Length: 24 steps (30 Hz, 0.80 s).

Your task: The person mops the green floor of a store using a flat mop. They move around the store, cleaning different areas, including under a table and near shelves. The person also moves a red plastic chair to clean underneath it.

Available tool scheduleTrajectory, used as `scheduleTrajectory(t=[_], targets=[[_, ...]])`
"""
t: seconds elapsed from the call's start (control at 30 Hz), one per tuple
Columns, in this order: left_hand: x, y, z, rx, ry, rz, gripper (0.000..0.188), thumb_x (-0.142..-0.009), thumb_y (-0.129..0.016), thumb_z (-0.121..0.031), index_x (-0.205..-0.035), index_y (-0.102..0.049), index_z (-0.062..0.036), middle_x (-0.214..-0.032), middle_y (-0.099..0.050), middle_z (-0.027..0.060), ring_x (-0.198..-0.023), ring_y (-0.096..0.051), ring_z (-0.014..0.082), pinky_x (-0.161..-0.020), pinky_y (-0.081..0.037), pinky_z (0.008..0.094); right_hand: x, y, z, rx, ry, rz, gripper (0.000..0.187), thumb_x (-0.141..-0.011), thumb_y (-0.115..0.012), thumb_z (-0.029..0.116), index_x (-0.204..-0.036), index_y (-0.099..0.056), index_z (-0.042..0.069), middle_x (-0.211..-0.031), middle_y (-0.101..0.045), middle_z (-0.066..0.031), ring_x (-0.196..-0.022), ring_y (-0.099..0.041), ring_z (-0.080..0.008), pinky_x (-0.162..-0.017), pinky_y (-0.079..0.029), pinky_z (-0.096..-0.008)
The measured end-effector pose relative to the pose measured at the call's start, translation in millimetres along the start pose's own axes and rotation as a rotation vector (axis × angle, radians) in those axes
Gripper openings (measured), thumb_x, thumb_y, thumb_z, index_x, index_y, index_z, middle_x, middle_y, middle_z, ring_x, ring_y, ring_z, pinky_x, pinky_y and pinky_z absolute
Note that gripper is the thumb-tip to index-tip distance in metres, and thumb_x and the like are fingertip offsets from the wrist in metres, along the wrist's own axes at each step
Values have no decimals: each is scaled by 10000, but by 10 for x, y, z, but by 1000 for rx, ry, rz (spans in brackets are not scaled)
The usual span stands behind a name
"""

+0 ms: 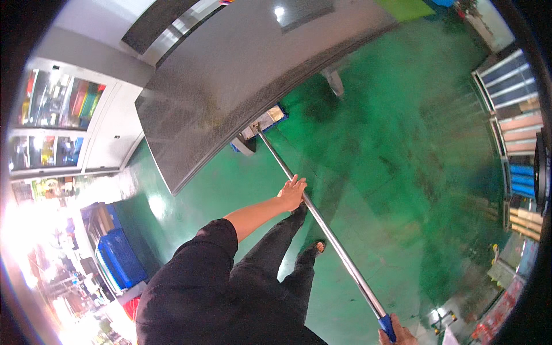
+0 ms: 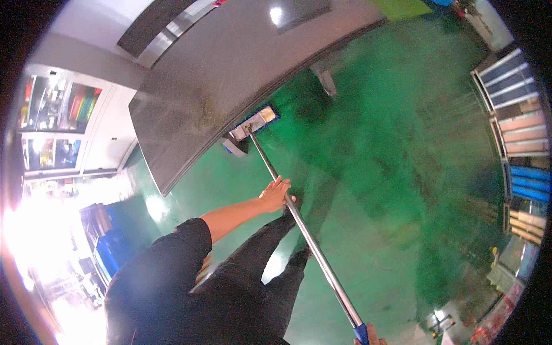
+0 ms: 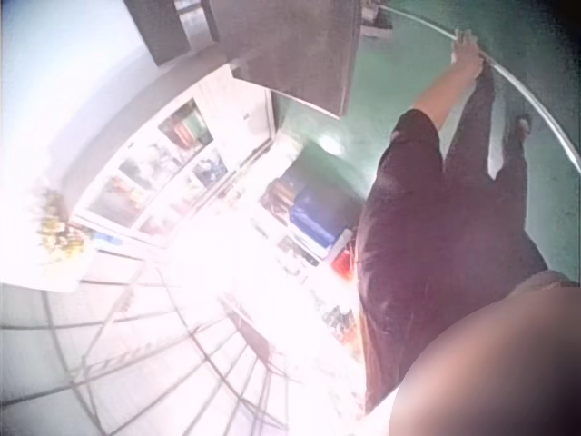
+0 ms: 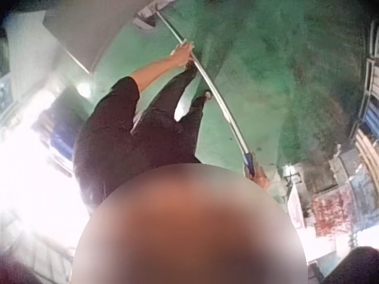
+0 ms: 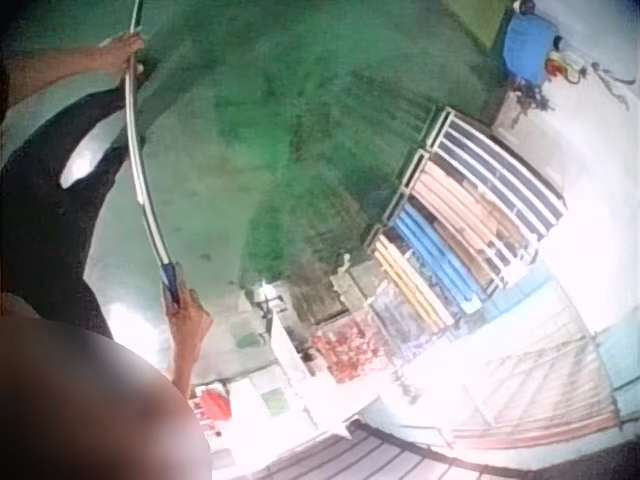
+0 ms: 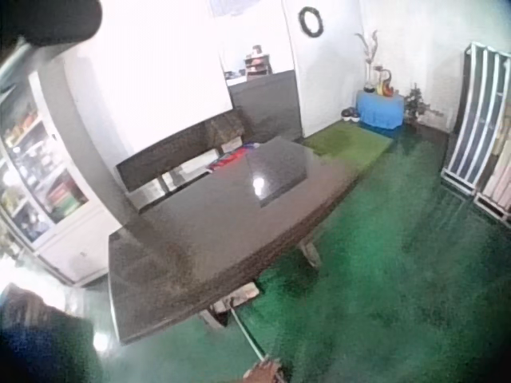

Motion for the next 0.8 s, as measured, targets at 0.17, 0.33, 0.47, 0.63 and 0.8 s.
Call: scheduleTrajectory(t=[0.17,0.33,0.47,0.63,0.8], targets=[[130,182,-153,-72,-128,-65,731,-816,-601,-231,-1398,-179,-100,-1487,-125,92,-1377,-85,327,-1056,-195,582,265,352,320,22,2,-47,383,-764,-690,324,-1132,-607,263,-655,-545,-94,-527,-546,-306,-476,-431,-405],[-55,343,-175,-58,-20,-173,676,-818,-606,-222,-1376,-240,-115,-1459,-207,57,-1379,-112,273,-1052,-202,582,530,320,602,90,-10,-90,397,-781,-679,297,-1167,-590,275,-684,-553,-99,-535,-542,-305,-488,-426,-402],[46,-5,-594,-57,-73,-129,599,-858,-543,-243,-1356,-265,-61,-1451,-220,92,-1378,-118,284,-1053,-208,571,979,255,427,106,-72,-79,414,-789,-673,278,-1190,-574,297,-698,-557,-112,-546,-540,-309,-497,-419,-409],[542,-645,-1746,-56,-225,-66,565,-874,-518,-265,-1341,-291,-42,-1451,-217,109,-1374,-128,306,-1061,-204,556,1994,407,-17,255,-232,-71,441,-777,-680,290,-1202,-564,295,-694,-557,-103,-582,-551,-327,-509,-419,-409],[1184,-1203,-3175,158,-438,83,549,-856,-553,-276,-1314,-341,-61,-1405,-299,120,-1352,-193,314,-1048,-242,538,3015,606,-115,316,-459,23,434,-808,-628,341,-1230,-534,297,-745,-560,-99,-594,-554,-333,-517,-435,-425]])
Point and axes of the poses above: each hand's wrist, its own x-axis away from the middle knuckle, its own y-axis out of the back of the hand, z = x × y, the point moved 9 cm from there along -x, towards the middle knuckle
